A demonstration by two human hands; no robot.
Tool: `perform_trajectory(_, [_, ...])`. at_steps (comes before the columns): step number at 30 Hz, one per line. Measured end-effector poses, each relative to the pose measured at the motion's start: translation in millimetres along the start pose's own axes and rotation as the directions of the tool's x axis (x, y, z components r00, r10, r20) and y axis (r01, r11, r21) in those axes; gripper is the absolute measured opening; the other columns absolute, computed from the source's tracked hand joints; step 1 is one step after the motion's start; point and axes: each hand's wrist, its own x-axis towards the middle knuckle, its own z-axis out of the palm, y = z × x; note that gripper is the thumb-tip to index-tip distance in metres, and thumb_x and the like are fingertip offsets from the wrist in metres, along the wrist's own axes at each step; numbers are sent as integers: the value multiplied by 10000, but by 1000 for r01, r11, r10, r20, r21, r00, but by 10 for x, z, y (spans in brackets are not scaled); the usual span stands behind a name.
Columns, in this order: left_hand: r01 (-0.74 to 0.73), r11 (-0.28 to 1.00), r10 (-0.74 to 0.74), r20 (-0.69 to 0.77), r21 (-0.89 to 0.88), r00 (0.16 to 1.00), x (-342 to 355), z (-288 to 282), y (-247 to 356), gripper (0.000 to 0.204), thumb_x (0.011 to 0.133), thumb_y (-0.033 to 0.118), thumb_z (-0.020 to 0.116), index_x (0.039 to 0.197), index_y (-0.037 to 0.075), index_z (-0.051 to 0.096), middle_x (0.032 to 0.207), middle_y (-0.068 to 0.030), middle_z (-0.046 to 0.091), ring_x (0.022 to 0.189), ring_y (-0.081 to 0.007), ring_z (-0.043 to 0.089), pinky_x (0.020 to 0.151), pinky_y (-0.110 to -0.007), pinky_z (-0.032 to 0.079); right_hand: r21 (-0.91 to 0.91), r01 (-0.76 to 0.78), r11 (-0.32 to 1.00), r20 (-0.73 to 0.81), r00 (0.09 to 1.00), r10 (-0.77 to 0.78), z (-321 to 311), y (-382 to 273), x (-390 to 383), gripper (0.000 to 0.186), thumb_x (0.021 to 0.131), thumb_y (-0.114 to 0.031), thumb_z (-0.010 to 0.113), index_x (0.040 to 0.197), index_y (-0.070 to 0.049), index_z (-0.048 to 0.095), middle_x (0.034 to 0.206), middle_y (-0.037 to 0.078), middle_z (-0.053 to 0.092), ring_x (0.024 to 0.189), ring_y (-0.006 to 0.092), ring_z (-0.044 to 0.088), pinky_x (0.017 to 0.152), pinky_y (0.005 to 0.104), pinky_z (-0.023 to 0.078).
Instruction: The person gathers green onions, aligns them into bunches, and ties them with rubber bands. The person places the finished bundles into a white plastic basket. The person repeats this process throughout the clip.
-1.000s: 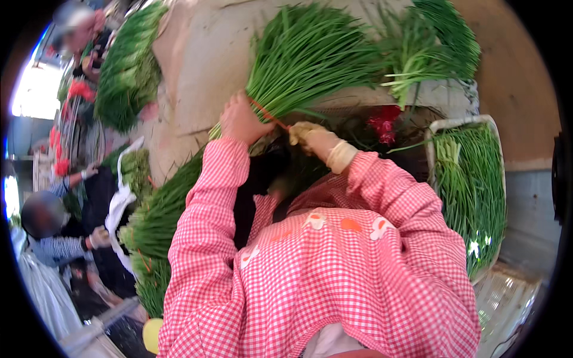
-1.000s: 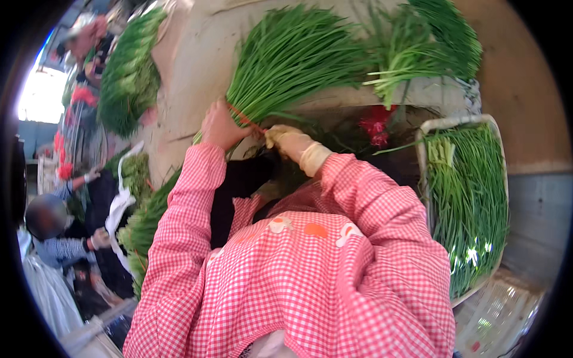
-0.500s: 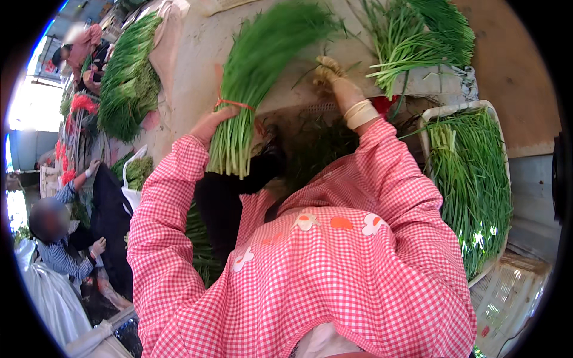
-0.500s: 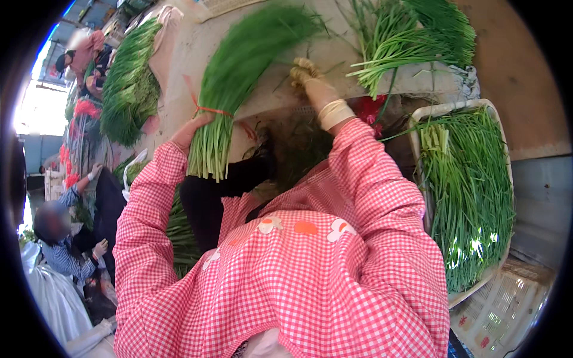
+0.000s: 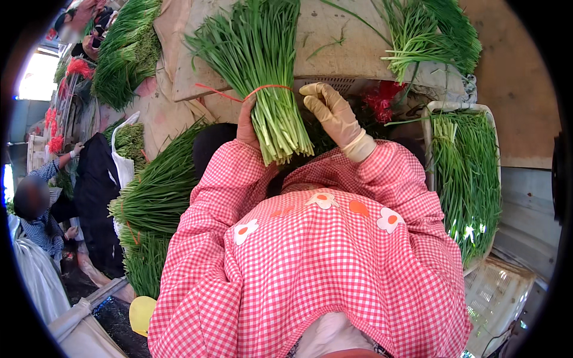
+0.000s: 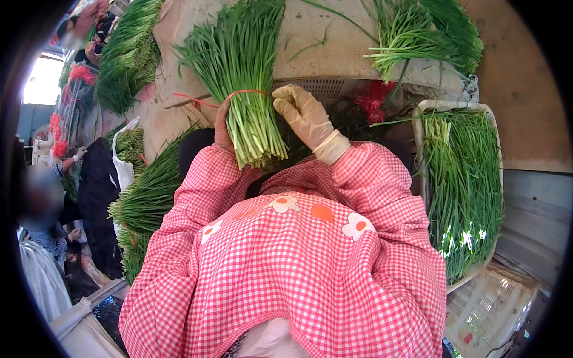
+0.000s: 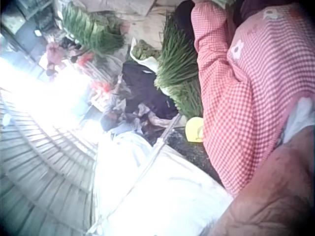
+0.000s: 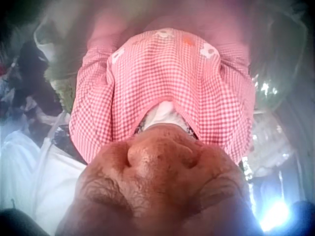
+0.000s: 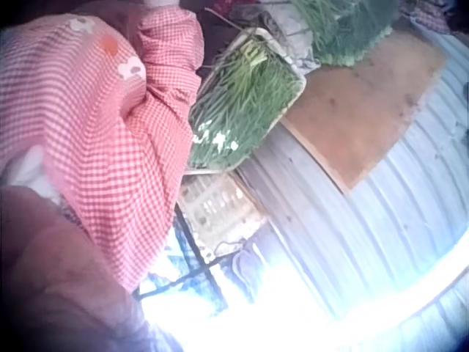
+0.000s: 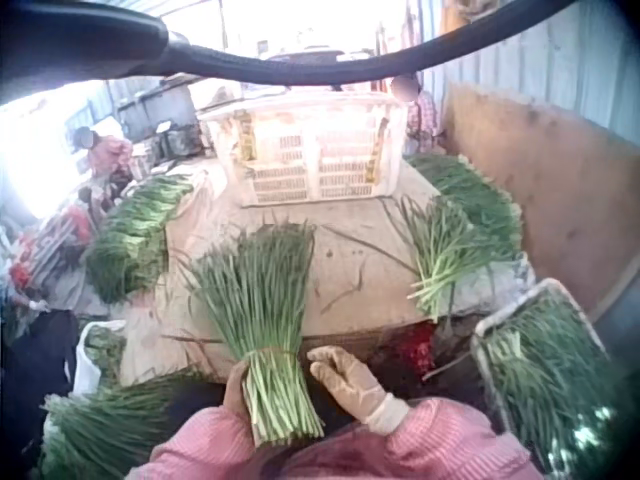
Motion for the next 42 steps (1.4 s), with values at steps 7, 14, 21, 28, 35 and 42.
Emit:
perform_trajectory(7, [36,999,-38,-48,-35,998,-29,6,-65,374,823,326,565,1070,46,558,955,-127,630,819,-261,631,728,-407,545,-317,-106,943,58,990,131,228,68,-40,149,802,-180,623,861,-51,578,706,72,562,635,220,515,633,302,426])
perform_trajectory(14, [100,991,-93,78,-93,993,-20,-44,-90,443,820,368,553,1115,39,532,994,-151,609,852,-284,617,746,-428,533,211,-583,784,502,753,425,40,-704,-441,140,835,-180,539,756,-67,518,660,-24,455,554,50,378,490,203,322])
perform_trajectory(21, [107,981,-98,68,-159,993,15,-47,-56,474,798,418,560,1114,64,548,1045,-150,598,902,-317,597,799,-473,501,540,-356,763,533,846,17,-1099,-1330,-1195,155,738,-153,596,688,-78,470,631,-11,471,485,70,366,414,227,267])
perform_trajectory(28, [48,979,-28,103,-200,994,104,-135,-42,462,796,419,569,1098,69,572,1050,-126,611,934,-290,597,813,-455,501,-654,-356,667,-168,929,331,-1519,-965,-1218,62,786,-112,570,803,-55,553,699,76,554,613,187,536,530,293,408])
perform_trajectory(35, [103,982,-74,177,-159,981,-1,-30,-21,525,802,458,529,1137,53,537,1060,-155,596,941,-307,592,821,-451,501,-568,131,812,174,984,-38,-194,-836,-537,245,790,-131,599,1025,-66,570,987,120,589,898,303,573,784,373,468])
perform_trajectory(42, [131,986,-116,142,-101,983,-3,-69,-40,504,828,441,504,1150,54,525,1063,-143,600,935,-294,596,838,-433,488,-547,459,700,381,881,-279,418,-573,-328,176,751,-107,622,912,-68,563,930,97,569,912,292,537,834,380,405])
